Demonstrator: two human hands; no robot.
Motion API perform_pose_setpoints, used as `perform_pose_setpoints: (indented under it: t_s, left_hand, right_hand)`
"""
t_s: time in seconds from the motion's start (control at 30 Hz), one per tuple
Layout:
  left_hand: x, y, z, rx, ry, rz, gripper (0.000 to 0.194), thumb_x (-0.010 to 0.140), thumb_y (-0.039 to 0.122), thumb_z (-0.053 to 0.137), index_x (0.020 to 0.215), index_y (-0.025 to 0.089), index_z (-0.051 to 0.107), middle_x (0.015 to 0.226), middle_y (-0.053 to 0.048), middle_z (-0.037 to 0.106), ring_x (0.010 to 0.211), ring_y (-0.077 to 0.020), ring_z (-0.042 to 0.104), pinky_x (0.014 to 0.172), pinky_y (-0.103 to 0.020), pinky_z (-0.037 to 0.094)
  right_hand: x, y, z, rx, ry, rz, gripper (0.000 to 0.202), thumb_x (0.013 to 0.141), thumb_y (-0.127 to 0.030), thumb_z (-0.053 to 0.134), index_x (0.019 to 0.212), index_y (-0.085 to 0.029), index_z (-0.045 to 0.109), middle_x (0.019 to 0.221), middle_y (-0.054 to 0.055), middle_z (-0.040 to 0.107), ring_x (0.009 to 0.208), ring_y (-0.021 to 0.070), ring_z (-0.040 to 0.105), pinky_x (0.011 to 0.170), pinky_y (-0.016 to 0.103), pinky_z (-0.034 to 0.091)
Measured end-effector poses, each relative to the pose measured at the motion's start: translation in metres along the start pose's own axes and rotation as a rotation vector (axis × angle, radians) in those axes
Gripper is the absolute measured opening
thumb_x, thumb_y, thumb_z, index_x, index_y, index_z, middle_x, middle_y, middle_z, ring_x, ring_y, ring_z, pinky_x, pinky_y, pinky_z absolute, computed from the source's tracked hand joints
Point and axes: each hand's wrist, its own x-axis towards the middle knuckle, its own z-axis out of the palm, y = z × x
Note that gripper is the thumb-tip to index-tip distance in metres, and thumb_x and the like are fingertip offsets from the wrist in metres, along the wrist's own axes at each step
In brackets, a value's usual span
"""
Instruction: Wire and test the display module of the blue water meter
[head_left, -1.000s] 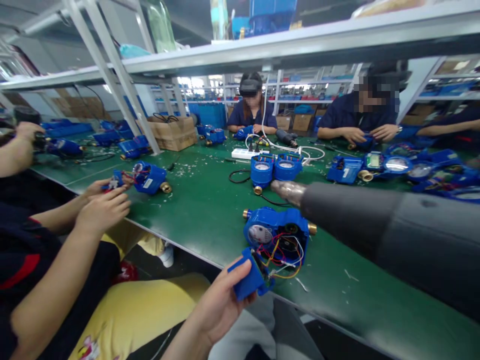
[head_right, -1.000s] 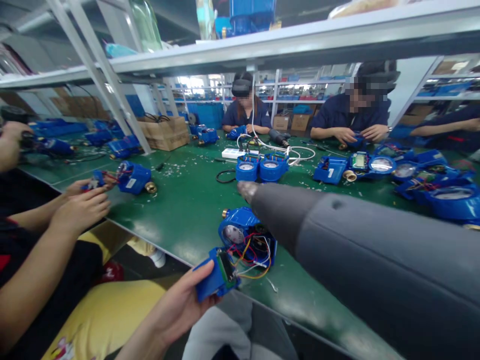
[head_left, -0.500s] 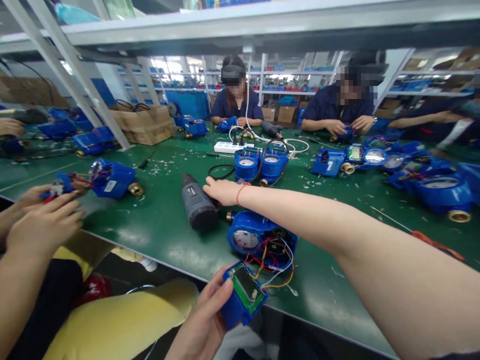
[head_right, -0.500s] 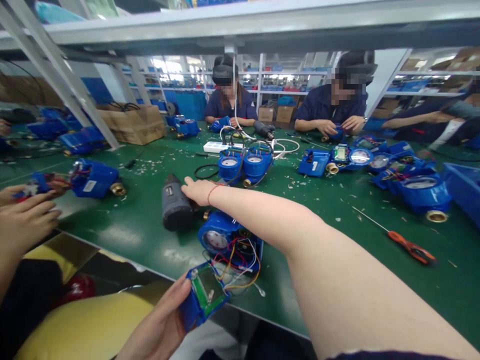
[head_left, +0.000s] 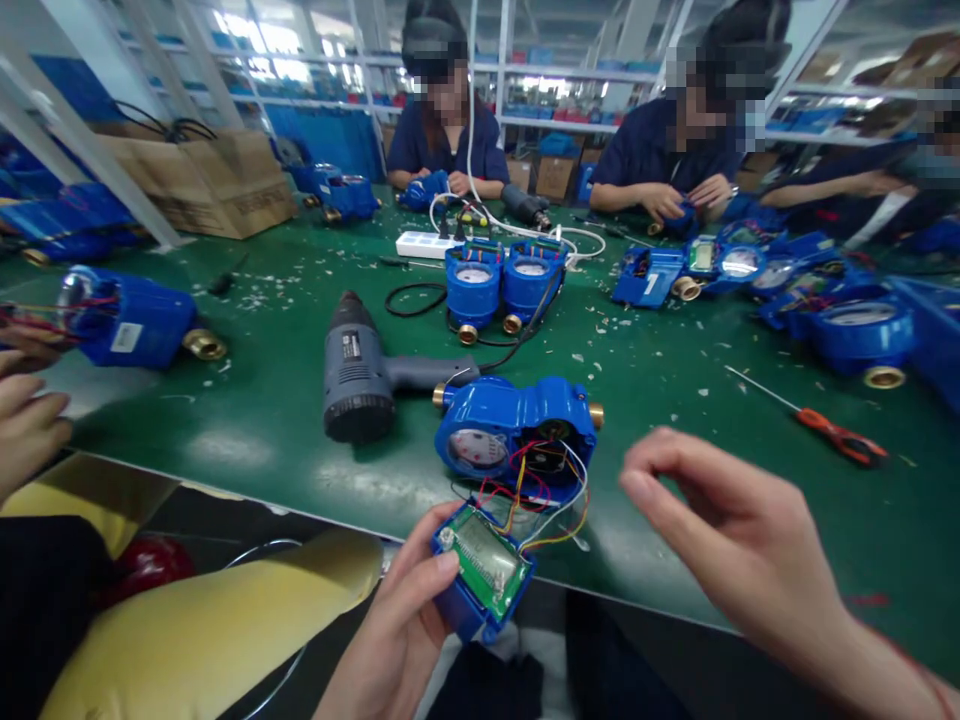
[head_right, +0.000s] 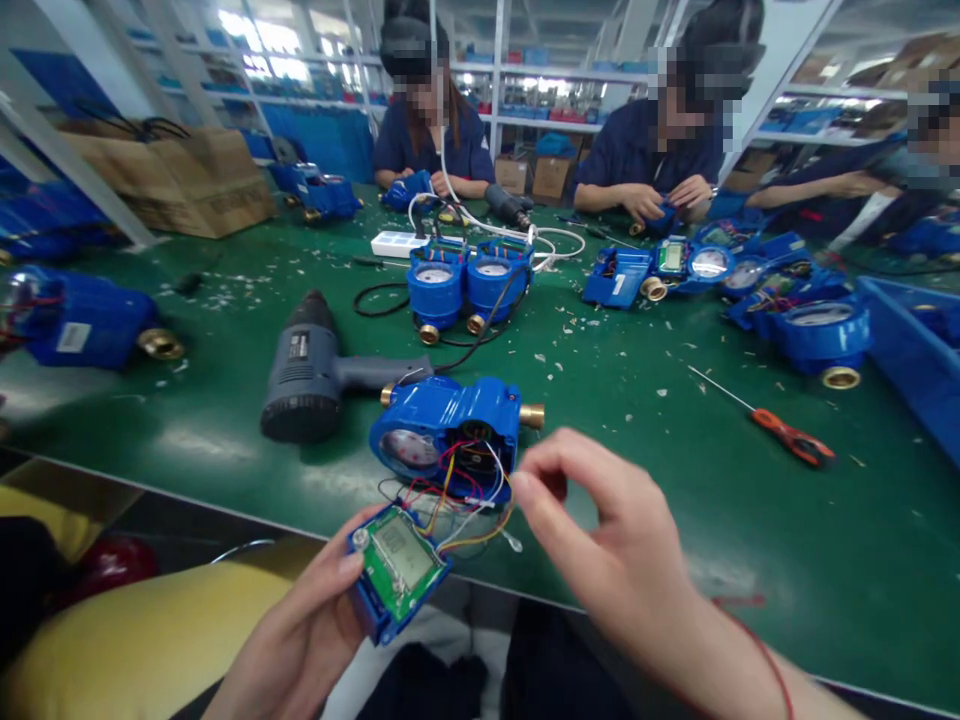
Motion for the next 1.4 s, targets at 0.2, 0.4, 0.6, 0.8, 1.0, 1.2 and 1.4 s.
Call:
perform_pose_setpoints:
  t_s: [0.2,0.4,0.6,0.8,1.0,1.2,1.4]
  left_hand:
    - [0.002,-0.016,0.001,0.038,-0.003,0.034,0.046,0.072,0.026,0.071,0.115,0.024,0.057,0.104,-0.004,0.069,0.098,-0.0222,0.064,0.08,-0.029,0.05]
    - [0.002,-0.021,0.004,0.198,0.048,0.102,0.049,0.069,0.025,0.072,0.115,0.023,0.054,0.103,-0.003,0.069,0.093,-0.0193,0.062,0.077,-0.027,0.045]
    - [0.003,-0.016,0.008,0.402,0.06,0.152,0.046,0.071,0.021,0.057,0.116,0.021,0.051,0.107,-0.003,0.066,0.109,-0.0225,0.055,0.092,-0.031,0.036]
    - [0.01,-0.01,0.019,0.895,0.07,0.43,0.072,0.069,0.01,0.043,0.135,0.033,0.026,0.122,-0.003,0.049,0.106,-0.0217,0.05,0.091,-0.038,0.035]
    - [0.009,-0.011,0.028,1.193,-0.008,0.523,0.05,0.075,0.006,0.035,0.12,0.029,0.039,0.122,-0.003,0.044,0.116,-0.0185,0.042,0.101,-0.037,0.028]
    - [0.009,-0.003,0.033,1.231,-0.015,0.576,0.043,0.072,0.005,0.034,0.106,0.027,0.046,0.109,-0.002,0.048,0.107,-0.0176,0.046,0.091,-0.031,0.037]
    - [0.019,0.001,0.041,1.256,-0.056,0.561,0.028,0.068,0.01,0.046,0.083,0.022,0.066,0.105,-0.005,0.054,0.11,-0.0228,0.047,0.095,-0.034,0.036]
  right_hand:
    - [-0.063,0.026,0.046,0.3,-0.001,0.477,0.025,0.081,-0.035,0.058,0.09,-0.015,0.069,0.06,0.0,0.054,0.052,0.0125,0.049,0.047,0.023,0.038]
    - [-0.043,0.027,0.052,0.408,-0.077,0.493,0.022,0.073,-0.032,0.062,0.076,-0.012,0.071,0.05,-0.006,0.032,0.047,0.0089,0.029,0.046,0.023,0.023]
    - [-0.04,0.031,0.058,0.365,-0.003,0.424,0.014,0.071,-0.027,0.063,0.068,-0.015,0.071,0.061,0.0,0.048,0.051,0.01,0.038,0.047,0.024,0.027]
    - [-0.042,0.029,0.064,0.341,0.021,0.38,0.015,0.076,-0.023,0.058,0.067,-0.015,0.066,0.07,0.002,0.05,0.058,0.0113,0.046,0.049,0.023,0.033]
    - [-0.051,0.032,0.062,0.197,0.034,0.38,0.022,0.08,-0.026,0.055,0.087,-0.014,0.071,0.05,-0.006,0.036,0.045,0.0097,0.033,0.046,0.024,0.024]
    - [-0.046,0.032,0.068,0.309,-0.052,0.525,0.022,0.075,-0.028,0.057,0.079,-0.012,0.072,0.045,-0.006,0.035,0.043,0.009,0.031,0.044,0.023,0.022]
    - [-0.051,0.033,0.066,0.301,-0.011,0.45,0.016,0.079,-0.025,0.058,0.072,-0.017,0.069,0.051,-0.003,0.051,0.046,0.0097,0.042,0.045,0.023,0.027]
